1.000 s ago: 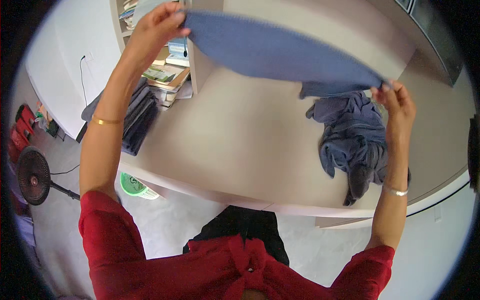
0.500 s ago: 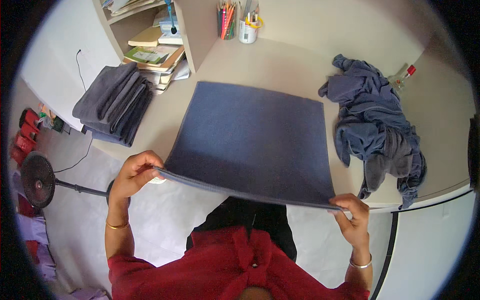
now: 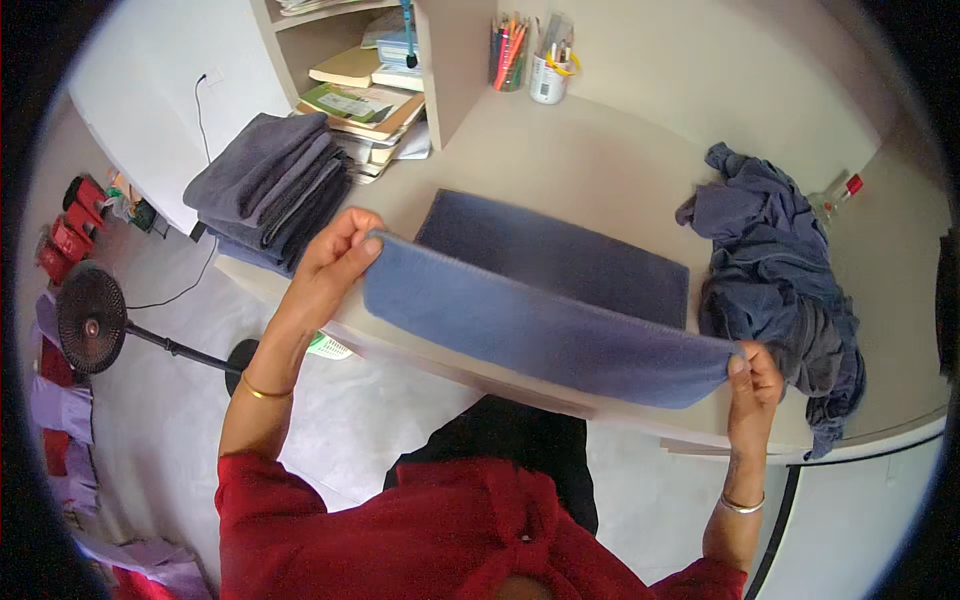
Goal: The recorder is folding several items of clothing on a desk.
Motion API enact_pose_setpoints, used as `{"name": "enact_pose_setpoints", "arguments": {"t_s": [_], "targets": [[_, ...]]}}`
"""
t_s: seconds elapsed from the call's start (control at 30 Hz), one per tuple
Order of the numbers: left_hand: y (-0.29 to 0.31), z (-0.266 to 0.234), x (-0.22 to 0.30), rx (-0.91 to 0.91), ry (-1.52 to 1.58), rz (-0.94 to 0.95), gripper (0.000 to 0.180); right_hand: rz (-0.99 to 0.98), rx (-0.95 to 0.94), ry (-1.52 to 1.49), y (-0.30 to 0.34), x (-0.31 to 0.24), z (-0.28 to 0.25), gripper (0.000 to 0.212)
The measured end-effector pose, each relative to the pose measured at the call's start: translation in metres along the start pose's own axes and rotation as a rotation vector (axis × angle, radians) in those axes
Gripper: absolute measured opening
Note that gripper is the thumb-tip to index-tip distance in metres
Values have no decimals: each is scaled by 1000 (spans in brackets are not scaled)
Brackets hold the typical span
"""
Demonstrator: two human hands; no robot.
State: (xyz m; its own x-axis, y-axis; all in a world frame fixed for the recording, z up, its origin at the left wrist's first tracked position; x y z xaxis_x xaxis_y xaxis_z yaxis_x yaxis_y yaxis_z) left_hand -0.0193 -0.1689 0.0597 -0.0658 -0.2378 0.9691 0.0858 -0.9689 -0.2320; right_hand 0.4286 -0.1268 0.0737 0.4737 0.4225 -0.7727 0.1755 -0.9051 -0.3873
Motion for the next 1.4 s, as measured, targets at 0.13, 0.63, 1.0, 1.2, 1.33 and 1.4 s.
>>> {"name": "enact_pose_setpoints", "arguments": {"t_s": [0.13,0.63,1.0,1.2,1.33,1.4], "targets": [[-36,0,-6,81,38,-125,17,126,-17,-109,-39,21,12,20],[-107,-11,-67,71,-6,-112,11,264,-10,-121,-103,77,45,25],[-91,51,-22,4,-971,536,38,-84,70,647,-100,46,49,23],[-67,188,-59,-451,-924,351,56,-580,-162,649,-61,-21,140,47],[-60,167,-79,-614,-1120,194,72,-449,-438,835,-53,8,134,66],[-57,135,-76,-601,-1130,136,78,-416,-457,846,-46,23,112,70]]}}
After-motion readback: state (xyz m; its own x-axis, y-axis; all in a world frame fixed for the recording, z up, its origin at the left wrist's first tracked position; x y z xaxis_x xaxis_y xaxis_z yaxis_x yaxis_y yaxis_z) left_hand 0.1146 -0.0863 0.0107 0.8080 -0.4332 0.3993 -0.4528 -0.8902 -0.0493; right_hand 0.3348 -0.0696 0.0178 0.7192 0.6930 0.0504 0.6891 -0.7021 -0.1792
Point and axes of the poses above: each hand's wrist, its own y-axis away from the middle knuckle, its own z-axis out of the palm, x = y × z, the point moved 7 cm from there along -y, towards the middle knuckle, and after that the axes turned 13 degrees about y, right-handed, at the moved point
